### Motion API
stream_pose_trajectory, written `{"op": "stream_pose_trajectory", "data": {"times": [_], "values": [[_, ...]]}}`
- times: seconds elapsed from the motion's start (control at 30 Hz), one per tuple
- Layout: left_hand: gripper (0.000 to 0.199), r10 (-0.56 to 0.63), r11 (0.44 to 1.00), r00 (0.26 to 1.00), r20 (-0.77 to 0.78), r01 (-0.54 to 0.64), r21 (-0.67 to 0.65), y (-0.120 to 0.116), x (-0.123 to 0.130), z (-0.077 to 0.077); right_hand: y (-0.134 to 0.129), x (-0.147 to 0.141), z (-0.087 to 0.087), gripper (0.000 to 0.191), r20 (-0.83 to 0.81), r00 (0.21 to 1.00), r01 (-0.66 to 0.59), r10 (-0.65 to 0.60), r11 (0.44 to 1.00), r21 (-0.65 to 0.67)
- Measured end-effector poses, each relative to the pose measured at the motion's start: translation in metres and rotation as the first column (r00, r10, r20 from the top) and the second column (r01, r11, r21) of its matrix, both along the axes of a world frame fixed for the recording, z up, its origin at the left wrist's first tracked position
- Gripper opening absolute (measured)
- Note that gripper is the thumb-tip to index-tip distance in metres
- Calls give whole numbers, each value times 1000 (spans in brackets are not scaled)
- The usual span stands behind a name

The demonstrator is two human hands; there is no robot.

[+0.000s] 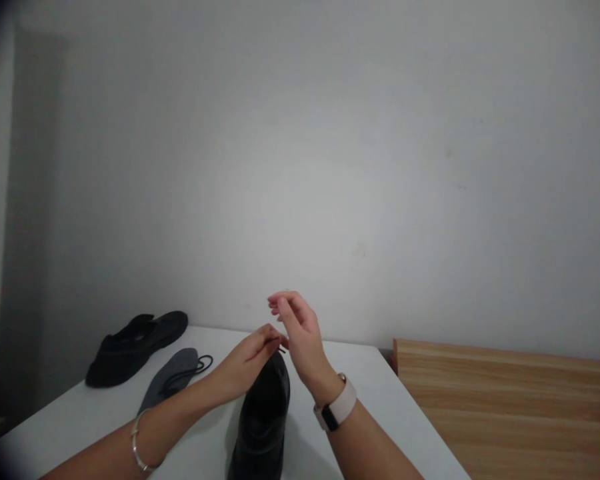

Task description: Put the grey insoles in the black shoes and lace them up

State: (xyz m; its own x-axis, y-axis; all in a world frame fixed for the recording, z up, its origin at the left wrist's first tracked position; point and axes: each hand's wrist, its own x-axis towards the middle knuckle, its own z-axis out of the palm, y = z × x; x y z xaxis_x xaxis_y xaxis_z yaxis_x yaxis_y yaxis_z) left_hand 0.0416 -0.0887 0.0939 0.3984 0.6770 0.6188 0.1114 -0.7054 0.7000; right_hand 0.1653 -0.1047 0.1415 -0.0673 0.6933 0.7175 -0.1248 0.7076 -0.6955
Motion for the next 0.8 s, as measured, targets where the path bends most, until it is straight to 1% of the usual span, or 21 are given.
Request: {"op": "stream_pose_trajectory", "data": {"times": [0.07,0.1,0.13,0.23,0.3,0.37,0.43,0.5,0.57,0.7,0.73,0.8], "values": [[38,34,999,999,12,-33,-31,-1,-5,3,7,13,-12,19,-32,992,122,-121,992,26],[43,52,997,998,27,-50,-51,-2,-7,3,11,18,-21,19,-39,989,140,-139,990,8],[48,71,996,997,42,-68,-65,-2,-7,3,13,22,-30,21,-35,991,127,-128,992,-23],[54,82,996,995,59,-80,-47,-1,-4,1,15,22,-58,26,16,1000,14,-13,994,-105],[55,61,998,997,53,-60,-30,-2,0,0,14,16,-69,23,27,999,-32,36,993,-117],[55,39,999,999,37,-39,-20,-3,3,1,14,9,-72,15,10,1000,-20,21,994,-105],[54,19,1000,1000,17,-19,0,-3,2,3,16,6,-71,10,-8,1000,12,-12,994,-108],[52,11,1000,1000,-4,-11,15,-2,-2,5,19,7,-70,9,-37,999,16,-21,992,-129],[50,14,1000,1000,-14,-14,-3,0,-6,5,22,9,-70,9,-75,997,-13,2,988,-152],[52,14,997,1000,27,-12,-74,4,-7,0,20,6,-72,19,-99,989,-123,106,974,-192],[53,15,997,999,36,-12,-79,4,-6,-1,19,4,-72,20,-94,989,-132,116,972,-194],[54,13,997,999,42,-9,-77,2,-3,-3,16,1,-71,16,-88,993,-99,84,978,-182]]}}
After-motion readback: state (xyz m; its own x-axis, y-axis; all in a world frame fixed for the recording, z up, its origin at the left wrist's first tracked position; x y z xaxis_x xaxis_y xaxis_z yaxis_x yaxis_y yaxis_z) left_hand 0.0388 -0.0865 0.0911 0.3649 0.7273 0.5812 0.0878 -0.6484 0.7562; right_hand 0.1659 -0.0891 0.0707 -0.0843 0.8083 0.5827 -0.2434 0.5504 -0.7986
